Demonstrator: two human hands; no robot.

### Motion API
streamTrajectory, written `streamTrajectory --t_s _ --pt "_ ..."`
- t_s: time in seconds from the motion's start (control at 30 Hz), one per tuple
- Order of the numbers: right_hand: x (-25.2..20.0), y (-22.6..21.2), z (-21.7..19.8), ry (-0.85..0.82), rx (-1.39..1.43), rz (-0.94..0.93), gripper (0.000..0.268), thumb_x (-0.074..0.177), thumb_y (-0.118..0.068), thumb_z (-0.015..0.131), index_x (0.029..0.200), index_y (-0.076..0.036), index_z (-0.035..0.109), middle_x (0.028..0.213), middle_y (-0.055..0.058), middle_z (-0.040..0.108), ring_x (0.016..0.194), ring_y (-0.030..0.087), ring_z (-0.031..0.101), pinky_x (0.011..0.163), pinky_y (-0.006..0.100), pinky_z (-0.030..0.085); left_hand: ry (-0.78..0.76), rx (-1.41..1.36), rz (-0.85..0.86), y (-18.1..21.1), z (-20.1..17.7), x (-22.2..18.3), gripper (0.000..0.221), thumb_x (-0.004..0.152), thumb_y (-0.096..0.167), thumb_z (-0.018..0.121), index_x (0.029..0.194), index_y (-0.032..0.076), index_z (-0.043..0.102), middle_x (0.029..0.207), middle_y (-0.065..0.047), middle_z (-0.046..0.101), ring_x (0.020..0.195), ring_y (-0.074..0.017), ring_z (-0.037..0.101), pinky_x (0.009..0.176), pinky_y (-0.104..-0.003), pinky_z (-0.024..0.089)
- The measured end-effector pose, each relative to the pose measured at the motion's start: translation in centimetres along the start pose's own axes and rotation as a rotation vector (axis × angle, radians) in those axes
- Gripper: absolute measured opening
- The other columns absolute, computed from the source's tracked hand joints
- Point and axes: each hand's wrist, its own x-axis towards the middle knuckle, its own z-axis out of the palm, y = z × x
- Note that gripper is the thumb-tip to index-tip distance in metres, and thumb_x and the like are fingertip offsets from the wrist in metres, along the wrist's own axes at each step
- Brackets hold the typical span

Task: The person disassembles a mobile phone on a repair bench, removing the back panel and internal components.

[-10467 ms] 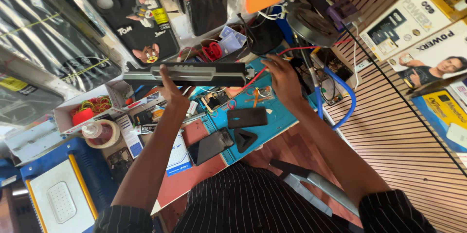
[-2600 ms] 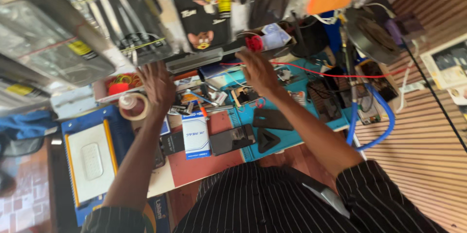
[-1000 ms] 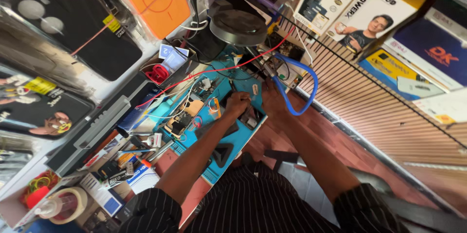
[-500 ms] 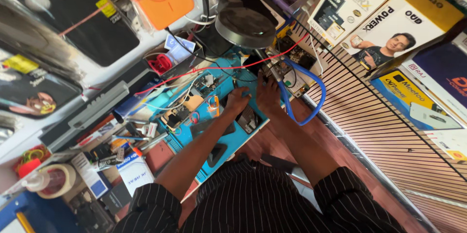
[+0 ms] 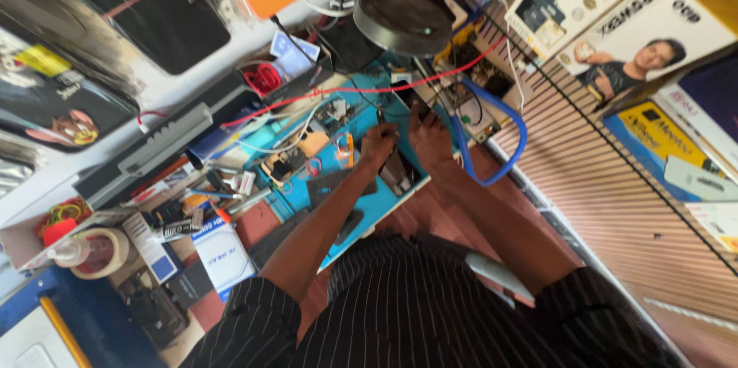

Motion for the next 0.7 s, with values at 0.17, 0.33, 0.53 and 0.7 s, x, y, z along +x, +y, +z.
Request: streamTrajectory --t_s 0.17,0.33,0.53,0.7 --pt "-1.3 2.3 -4.4 -0.287 0.260 0.023 0.057 0.090 -0.007 0.058 0.145 0.005 0.051 0.100 0.025 0.070 0.078 0.038 0.073 0.062 0.045 0.061 0.066 -0.047 0.092 -1.5 1.1 0.0 0.036 0.088 0.017 0.073 0.123 0.010 0.074 0.113 -0.012 0.078 0.098 -0.0192 0.074 0.086 -0.032 0.056" --pt "-2.6 4.4 -9.2 -0.353 0.469 0.107 0.053 0.089 -0.012 0.060 0.141 -0.001 0.053 0.096 0.025 0.070 0.084 0.043 0.070 0.071 0.055 0.057 0.051 -0.132 0.205 -2.9 1.9 0.1 0.036 0.090 0.012 0.071 0.125 0.007 0.073 0.123 -0.011 0.076 0.113 -0.0183 0.071 0.099 -0.030 0.053" --pt "-1.9 8.1 -14.5 -0.652 0.789 0.211 0.041 0.085 -0.016 0.065 0.124 -0.007 0.069 0.090 0.021 0.075 0.085 0.035 0.074 0.079 0.045 0.058 -0.020 -0.207 0.200 -3.8 2.1 0.9 0.038 0.088 0.010 0.072 0.125 0.003 0.070 0.121 -0.010 0.075 0.107 -0.0178 0.071 0.095 -0.029 0.053" --pt "-0.5 11.1 -14.3 -0.751 0.905 -0.004 0.041 0.083 -0.015 0.063 0.122 -0.005 0.070 0.091 0.018 0.077 0.079 0.030 0.076 0.078 0.041 0.059 -0.075 -0.387 -0.041 -2.3 1.7 -0.2 0.038 0.096 0.029 0.064 0.118 -0.001 0.070 0.099 -0.009 0.072 0.091 -0.0206 0.070 0.084 -0.034 0.058"
